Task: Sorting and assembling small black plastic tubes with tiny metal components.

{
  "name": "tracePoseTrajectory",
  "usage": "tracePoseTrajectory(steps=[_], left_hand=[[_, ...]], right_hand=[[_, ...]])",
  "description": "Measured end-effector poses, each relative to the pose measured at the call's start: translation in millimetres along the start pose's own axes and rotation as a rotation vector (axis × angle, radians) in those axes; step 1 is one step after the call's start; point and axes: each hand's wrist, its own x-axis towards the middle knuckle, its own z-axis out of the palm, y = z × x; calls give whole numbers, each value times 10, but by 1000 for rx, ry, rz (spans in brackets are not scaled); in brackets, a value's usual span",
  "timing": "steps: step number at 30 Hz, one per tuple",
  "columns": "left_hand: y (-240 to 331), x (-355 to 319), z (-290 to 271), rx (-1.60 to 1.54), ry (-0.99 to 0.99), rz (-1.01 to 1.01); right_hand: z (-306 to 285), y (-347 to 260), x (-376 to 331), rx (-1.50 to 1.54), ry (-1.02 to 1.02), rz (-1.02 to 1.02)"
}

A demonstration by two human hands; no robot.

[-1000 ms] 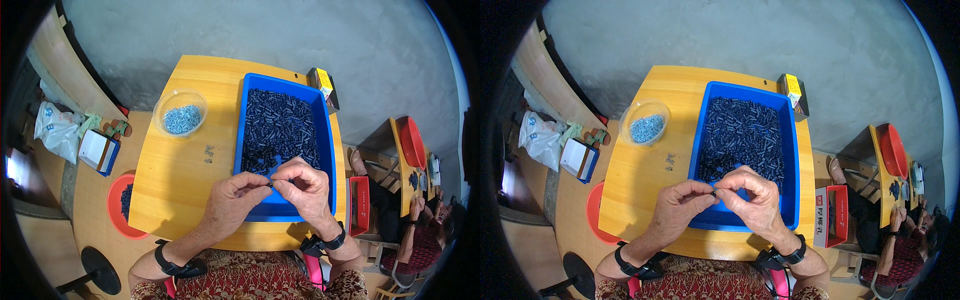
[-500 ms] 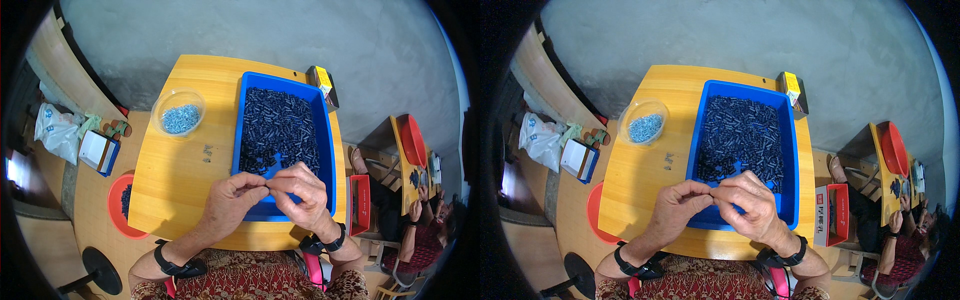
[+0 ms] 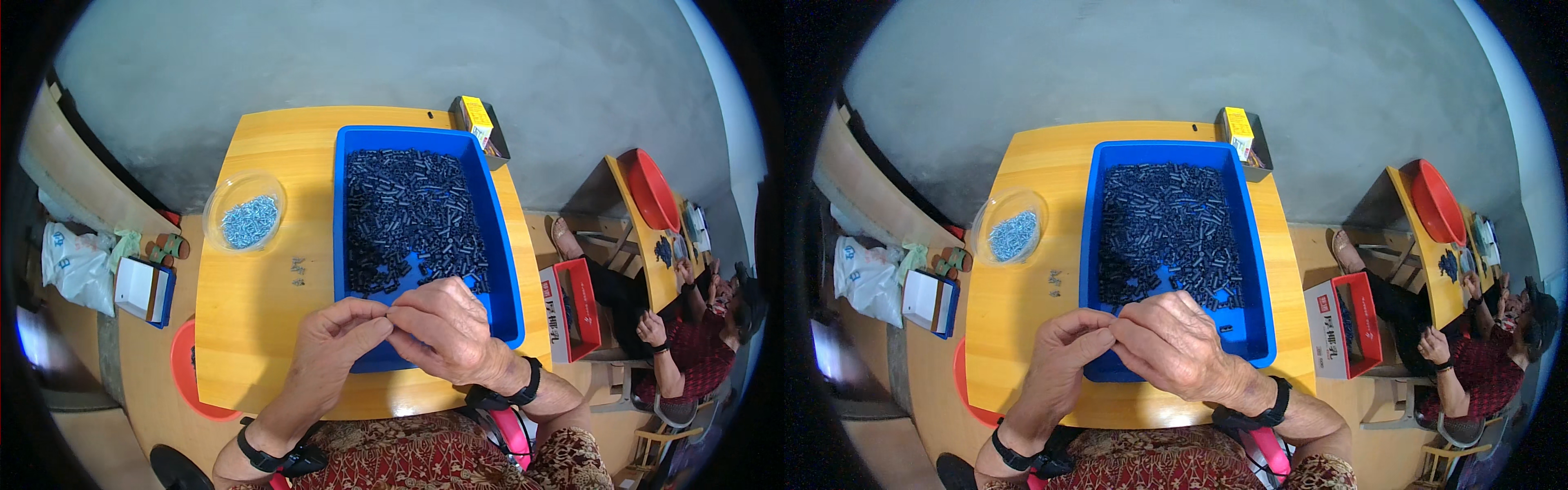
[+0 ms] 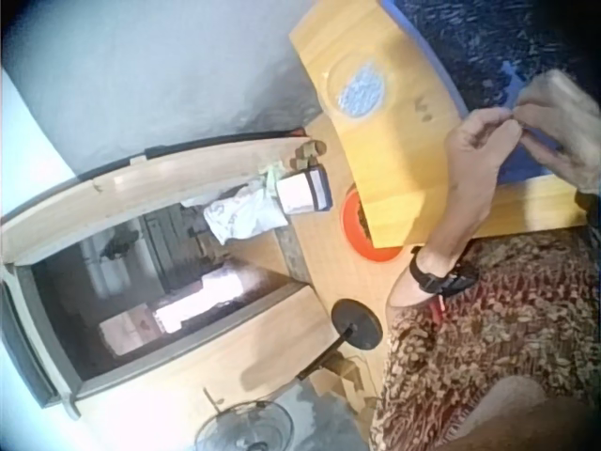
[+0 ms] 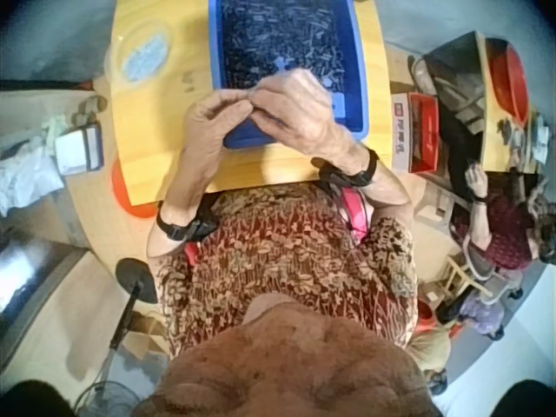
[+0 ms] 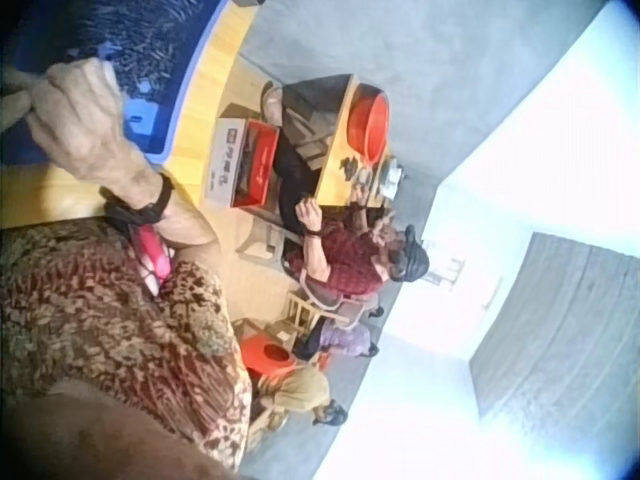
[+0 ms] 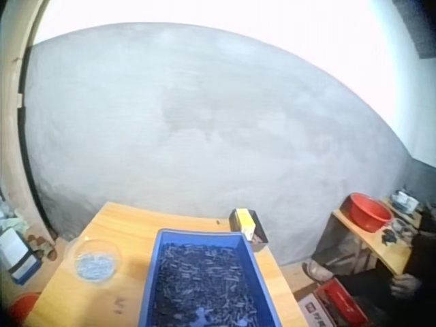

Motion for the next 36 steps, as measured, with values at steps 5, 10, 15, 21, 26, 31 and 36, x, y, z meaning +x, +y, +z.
tracePoseTrajectory(steps=[5,10,15,21,26,31,36], left_hand=[[16,-12,32,89,-7,-21],[-21,-14,12,82,-28,-19],[-68,-16,28,169,5,0],[-47,2,-3,628,69,405],[-106,-22,-53,685,96,395],[-164,-10,-108,653,98,416],[-158,-25,-103,603,117,374]], right_hand=[[-36,-5,-30,-34,-18,-26],[-73,17,-34,5,-66,-10],[-348,146,95,174,-269,19],[-843,536,153,36,-350,702],[-749,762,-144,88,-510,643],[-532,738,-107,21,-603,374],[-361,746,-210,-151,-719,245]])
